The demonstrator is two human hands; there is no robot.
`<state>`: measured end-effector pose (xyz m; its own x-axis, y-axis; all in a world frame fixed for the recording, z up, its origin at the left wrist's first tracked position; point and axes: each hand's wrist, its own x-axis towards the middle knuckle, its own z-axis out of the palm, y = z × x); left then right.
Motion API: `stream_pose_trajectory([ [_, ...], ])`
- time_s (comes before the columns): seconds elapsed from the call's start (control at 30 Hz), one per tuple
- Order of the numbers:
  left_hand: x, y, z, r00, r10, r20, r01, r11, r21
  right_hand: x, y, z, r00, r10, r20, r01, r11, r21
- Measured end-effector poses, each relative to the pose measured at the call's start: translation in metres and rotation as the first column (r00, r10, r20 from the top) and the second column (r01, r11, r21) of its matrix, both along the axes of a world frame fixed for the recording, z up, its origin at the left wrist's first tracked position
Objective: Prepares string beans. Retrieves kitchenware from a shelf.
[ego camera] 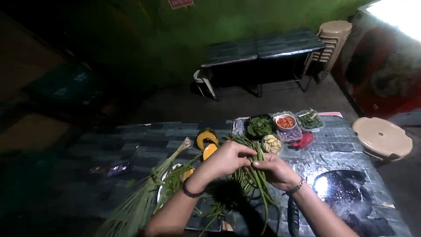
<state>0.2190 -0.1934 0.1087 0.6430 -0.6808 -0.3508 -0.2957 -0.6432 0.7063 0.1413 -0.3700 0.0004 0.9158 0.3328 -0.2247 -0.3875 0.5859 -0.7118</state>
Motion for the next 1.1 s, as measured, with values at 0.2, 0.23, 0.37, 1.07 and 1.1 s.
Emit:
stream_pose_trajectory([
  [0.2,0.008,0.034,-0.031,0.976,0.218,-0.022,-0.219,0.97,-0.102,0.012,0.025,0.0,0.994,-0.08,-0.08,0.068,0.987,-0.146],
  [0.23,0.009,0.038,-0.033,0.969,0.242,-0.047,-0.245,0.967,-0.071,0.015,0.03,0.0,0.992,-0.096,-0.081,0.081,0.982,-0.173],
  [0.37,0.012,0.042,-0.04,0.952,0.29,-0.097,-0.284,0.956,0.07,0.026,0.051,-0.002,0.995,-0.096,-0.025,0.075,0.89,-0.451],
  [1.07,0.078,0.153,-0.193,0.88,0.349,-0.324,-0.343,0.936,0.075,-0.017,0.061,-0.035,0.912,-0.361,-0.196,0.177,0.776,-0.605],
  [1.1,0.077,0.151,-0.173,0.906,0.227,-0.358,-0.231,0.972,0.032,-0.018,0.059,-0.031,0.926,-0.332,-0.179,0.167,0.787,-0.594],
])
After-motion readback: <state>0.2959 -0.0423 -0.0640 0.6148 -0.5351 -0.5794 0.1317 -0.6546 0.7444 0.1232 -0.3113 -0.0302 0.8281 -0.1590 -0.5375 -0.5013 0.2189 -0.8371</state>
